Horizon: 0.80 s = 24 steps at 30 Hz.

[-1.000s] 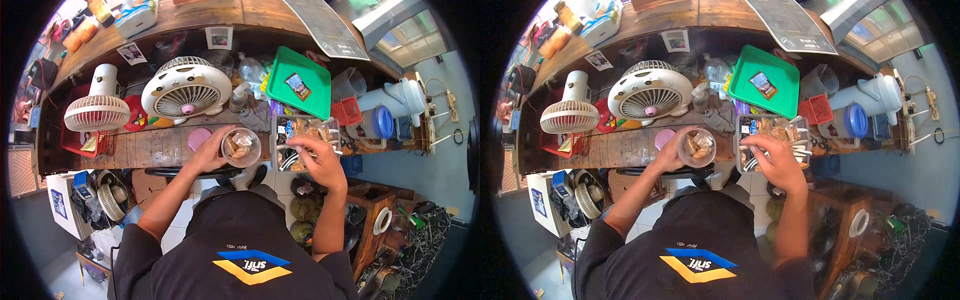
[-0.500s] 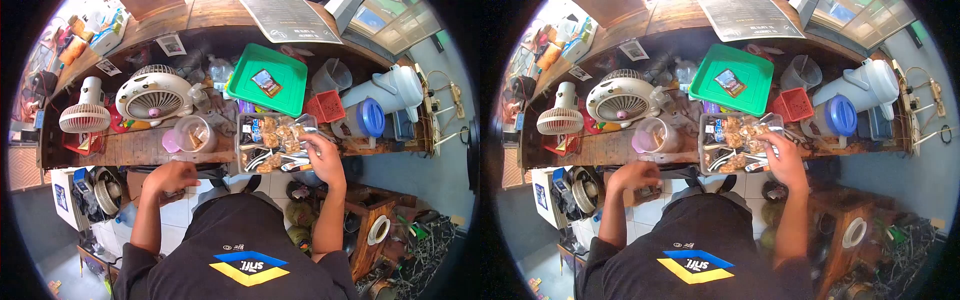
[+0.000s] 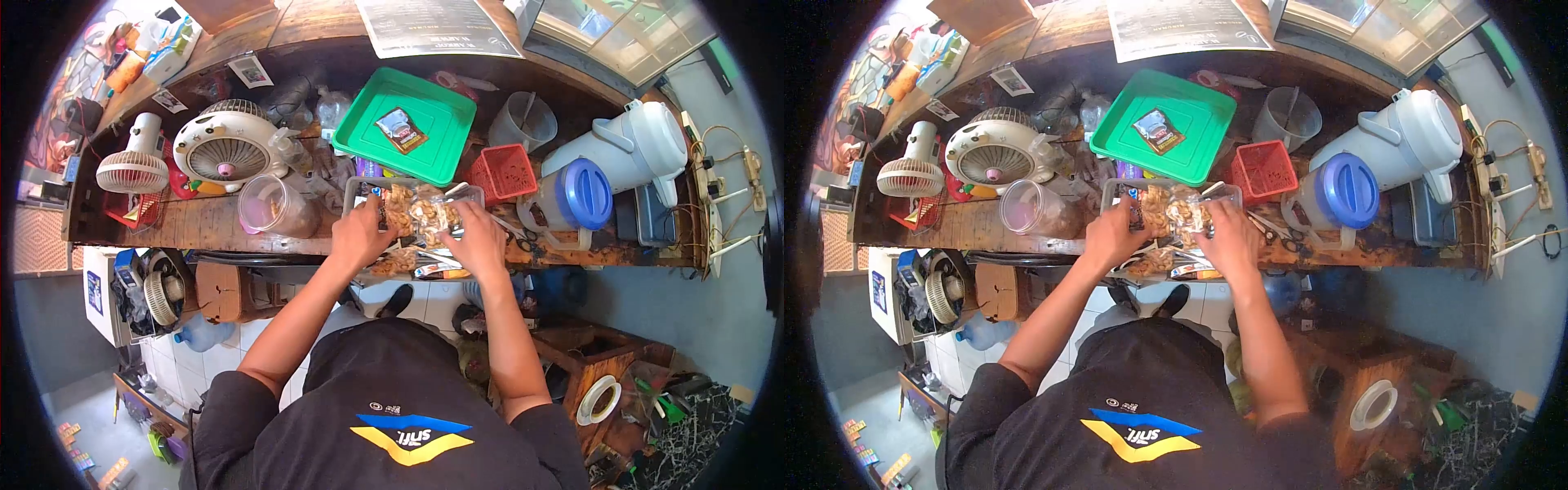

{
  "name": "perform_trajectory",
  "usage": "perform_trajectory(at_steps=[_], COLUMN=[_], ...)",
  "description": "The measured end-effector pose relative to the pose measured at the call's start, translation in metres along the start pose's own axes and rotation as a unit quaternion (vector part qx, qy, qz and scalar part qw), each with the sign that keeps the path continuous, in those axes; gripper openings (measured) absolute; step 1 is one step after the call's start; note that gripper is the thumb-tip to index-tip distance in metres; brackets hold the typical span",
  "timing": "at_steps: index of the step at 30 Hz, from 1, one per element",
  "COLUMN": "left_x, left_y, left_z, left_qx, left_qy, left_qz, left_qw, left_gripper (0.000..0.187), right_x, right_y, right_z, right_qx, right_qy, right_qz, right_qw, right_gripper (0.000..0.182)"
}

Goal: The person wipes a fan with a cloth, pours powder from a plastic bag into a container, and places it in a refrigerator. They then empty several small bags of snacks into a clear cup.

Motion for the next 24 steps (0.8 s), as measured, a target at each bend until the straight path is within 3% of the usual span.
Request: perform_trajectory(at_steps=[2,5,7,13,17,19,20,22,24], left_x=[0.008,0.018,0.013,-0.003,-0.007,-0.014,-0.024,-0.042,-0.057], left_y=[0.003,0.004,0.001,-0.009,-0.012,-0.017,-0.022,-0.034,-0.044], left_z=[-0.001,-0.006,-0.001,0.001,0.004,0.003,0.007,0.012,0.009], left_qx=[-0.018,-0.02,-0.002,0.078,0.114,0.087,0.087,0.046,0.056], left_qy=[-0.001,-0.04,-0.037,-0.093,-0.168,-0.29,-0.291,-0.33,-0.326], left_qz=[0.003,0.012,0.021,0.075,0.052,0.023,0.02,-0.021,-0.008], left_qw=[1.0,0.999,0.999,0.99,0.978,0.953,0.953,0.942,0.944], left_gripper=[0.059,0.053,0.036,0.02,0.019,0.015,0.015,0.012,0.014], right_x=[0.01,0.013,0.01,-0.006,-0.002,0.008,0.008,0.007,0.001], right_y=[0.003,0.003,0.003,-0.005,-0.006,-0.006,-0.007,-0.005,-0.007], right_z=[0.008,0.011,0.012,0.018,0.029,0.035,0.033,0.011,-0.01], right_qx=[0.007,0.009,-0.004,0.003,-0.005,0.038,0.041,-0.021,-0.025], right_qy=[-0.008,0.01,0.036,0.117,0.223,0.378,0.377,0.507,0.527], right_qz=[0.003,-0.003,0.019,0.062,0.069,0.039,0.039,0.009,-0.012], right_qw=[1.0,1.0,0.999,0.991,0.972,0.924,0.924,0.862,0.85], right_gripper=[0.051,0.04,0.028,0.024,0.023,0.025,0.025,0.024,0.021])
Point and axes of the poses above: each hand's wrist, its own y-axis towards the middle knuckle, its own x-axis out of the palm, z = x × y, the point moved 8 cm from there along y, towards the middle knuckle, and after that the axes turned 5 degrees about -z, right-handed, at the moved point
